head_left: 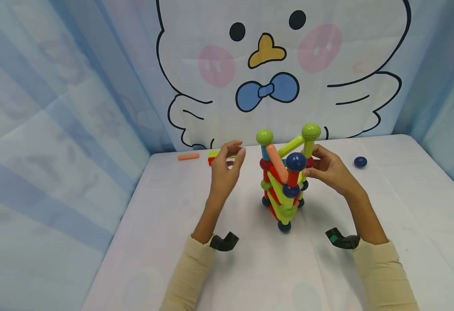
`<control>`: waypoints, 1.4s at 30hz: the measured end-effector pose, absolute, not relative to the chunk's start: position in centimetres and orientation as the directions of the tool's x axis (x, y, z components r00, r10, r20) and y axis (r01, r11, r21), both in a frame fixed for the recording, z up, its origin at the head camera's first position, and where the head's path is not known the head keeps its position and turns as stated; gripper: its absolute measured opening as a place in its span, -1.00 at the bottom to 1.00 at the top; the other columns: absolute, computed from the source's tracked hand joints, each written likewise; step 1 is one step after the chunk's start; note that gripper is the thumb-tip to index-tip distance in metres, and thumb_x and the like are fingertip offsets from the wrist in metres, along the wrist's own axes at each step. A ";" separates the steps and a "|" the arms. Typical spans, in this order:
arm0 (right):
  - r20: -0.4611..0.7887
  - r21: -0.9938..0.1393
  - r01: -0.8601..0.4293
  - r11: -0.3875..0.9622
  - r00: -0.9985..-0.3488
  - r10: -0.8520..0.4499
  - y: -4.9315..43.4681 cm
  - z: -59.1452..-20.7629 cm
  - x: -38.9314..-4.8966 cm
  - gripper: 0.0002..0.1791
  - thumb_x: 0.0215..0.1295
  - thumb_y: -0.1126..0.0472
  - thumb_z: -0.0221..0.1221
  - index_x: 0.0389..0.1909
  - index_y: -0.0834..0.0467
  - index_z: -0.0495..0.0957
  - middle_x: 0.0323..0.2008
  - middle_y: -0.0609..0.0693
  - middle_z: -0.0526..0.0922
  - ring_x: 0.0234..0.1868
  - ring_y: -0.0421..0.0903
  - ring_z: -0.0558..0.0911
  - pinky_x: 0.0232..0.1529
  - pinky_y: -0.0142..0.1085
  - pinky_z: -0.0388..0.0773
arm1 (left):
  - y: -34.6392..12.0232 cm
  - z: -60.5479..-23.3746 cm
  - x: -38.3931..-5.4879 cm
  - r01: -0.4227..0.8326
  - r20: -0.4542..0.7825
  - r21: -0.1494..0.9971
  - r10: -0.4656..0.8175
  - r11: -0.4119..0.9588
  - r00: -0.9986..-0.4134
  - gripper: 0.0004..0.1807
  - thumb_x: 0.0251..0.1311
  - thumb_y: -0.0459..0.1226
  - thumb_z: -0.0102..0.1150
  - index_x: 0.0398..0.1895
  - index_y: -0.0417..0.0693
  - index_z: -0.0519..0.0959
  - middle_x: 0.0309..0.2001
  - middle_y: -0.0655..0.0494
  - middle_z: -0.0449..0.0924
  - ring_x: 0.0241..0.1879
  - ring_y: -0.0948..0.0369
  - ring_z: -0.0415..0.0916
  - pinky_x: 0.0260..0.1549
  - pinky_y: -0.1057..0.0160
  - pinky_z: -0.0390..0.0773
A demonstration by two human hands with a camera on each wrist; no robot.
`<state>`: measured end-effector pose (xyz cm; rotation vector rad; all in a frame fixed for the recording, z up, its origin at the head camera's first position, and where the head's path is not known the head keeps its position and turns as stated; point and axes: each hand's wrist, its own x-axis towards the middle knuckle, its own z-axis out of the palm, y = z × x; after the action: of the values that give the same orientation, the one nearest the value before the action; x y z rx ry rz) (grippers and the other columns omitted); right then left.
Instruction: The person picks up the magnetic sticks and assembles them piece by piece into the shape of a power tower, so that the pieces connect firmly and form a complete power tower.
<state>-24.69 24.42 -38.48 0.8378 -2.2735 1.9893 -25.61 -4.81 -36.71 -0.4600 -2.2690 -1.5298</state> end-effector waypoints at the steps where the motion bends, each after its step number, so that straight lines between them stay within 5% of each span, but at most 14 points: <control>1: 0.351 -0.911 -0.406 0.075 -0.858 -0.375 24.4 -38.4 -24.6 -0.56 0.26 0.48 0.19 0.11 0.13 0.39 -0.04 -0.12 0.54 -0.08 -0.29 0.67 -0.09 -0.45 0.62 | -5.6 -37.2 -26.4 0.411 0.430 0.823 0.044 0.393 -0.902 -0.67 0.41 -0.16 0.07 0.16 -0.04 0.49 0.02 0.01 0.64 0.03 0.14 0.57 -0.07 0.17 0.59; 7: 0.441 -0.801 -0.515 0.306 -0.853 -0.280 23.6 -38.1 -23.8 -0.54 0.11 0.44 0.33 0.02 0.30 0.38 -0.28 -0.17 0.50 -0.34 -0.31 0.58 -0.32 -0.53 0.55 | -11.4 -41.1 -31.7 0.011 0.047 0.815 -0.047 0.579 -0.998 -0.76 0.37 -0.25 0.09 0.03 -0.11 0.54 0.00 -0.08 0.62 -0.04 0.05 0.55 -0.03 0.10 0.58; 10: 0.523 -0.723 -0.575 0.382 -0.817 -0.241 22.9 -38.3 -23.4 -0.50 -0.03 0.44 0.41 -0.06 0.29 0.41 -0.37 -0.14 0.50 -0.49 -0.24 0.46 -0.50 -0.46 0.43 | -14.6 -43.3 -33.8 -0.196 -0.159 0.737 -0.116 0.647 -0.980 -0.74 0.39 -0.20 0.05 0.06 -0.08 0.52 0.05 -0.08 0.55 -0.03 0.04 0.51 -0.01 0.08 0.57; 13: 0.622 -0.641 -0.652 0.406 -0.750 -0.224 21.9 -38.5 -23.0 -0.48 -0.11 0.36 0.48 -0.13 0.28 0.43 -0.44 -0.07 0.51 -0.57 -0.21 0.38 -0.58 -0.44 0.38 | -17.1 -45.2 -35.2 -0.274 -0.205 0.686 -0.182 0.674 -0.962 -0.71 0.40 -0.21 0.02 0.10 -0.12 0.49 0.08 -0.15 0.49 0.02 0.01 0.45 0.06 0.04 0.52; 20: 0.821 -0.434 -0.807 0.401 -0.537 -0.191 19.2 -39.3 -22.8 -0.29 0.12 -0.33 0.27 -0.28 0.31 0.43 -0.58 -0.02 0.45 -0.62 -0.27 0.30 -0.60 -0.52 0.29 | -19.7 -46.6 -36.7 -0.201 -0.080 0.629 -0.195 0.751 -0.978 -0.47 0.38 -0.20 0.01 0.37 -0.10 0.25 0.42 -0.23 -0.01 0.30 -0.16 0.10 0.30 -0.14 0.30; 27: 0.898 -0.313 -0.792 0.524 -0.426 -0.107 15.9 -39.9 -22.0 -0.32 0.18 -0.30 0.23 -0.35 0.34 0.47 -0.62 0.06 0.57 -0.67 -0.14 0.53 -0.59 -0.43 0.50 | -20.7 -46.9 -37.9 -0.125 -0.125 0.482 -0.073 0.867 -0.989 -0.33 0.48 -0.17 -0.12 0.55 -0.05 -0.08 0.59 -0.03 -0.30 0.40 -0.18 -0.09 0.37 -0.19 0.19; 33: 0.910 -0.302 -0.713 0.633 -0.414 -0.033 14.4 -40.3 -21.1 -0.34 0.17 -0.21 0.27 -0.24 0.40 0.52 -0.44 0.18 0.73 -0.46 0.09 0.73 -0.49 -0.10 0.65 | -20.7 -46.9 -38.5 -0.125 -0.198 0.372 -0.053 0.920 -0.979 -0.33 0.52 -0.16 -0.17 0.57 -0.02 -0.13 0.59 -0.01 -0.25 0.36 -0.21 -0.05 0.30 -0.22 0.29; 42: 0.922 -0.273 -0.686 0.674 -0.387 -0.021 14.4 -40.6 -20.7 -0.39 0.22 -0.20 0.22 -0.26 0.36 0.46 -0.60 0.11 0.59 -0.68 -0.05 0.53 -0.64 -0.25 0.50 | -19.3 -45.4 -38.1 -0.054 -0.075 0.142 -0.044 0.988 -0.996 -0.55 0.43 -0.24 0.01 0.29 -0.26 0.34 0.19 -0.31 0.31 0.15 -0.18 0.29 0.06 -0.15 0.53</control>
<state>-20.75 14.37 -40.59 0.5589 -1.8464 0.7991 -38.05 -19.27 -45.42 0.0793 -3.2039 -0.2317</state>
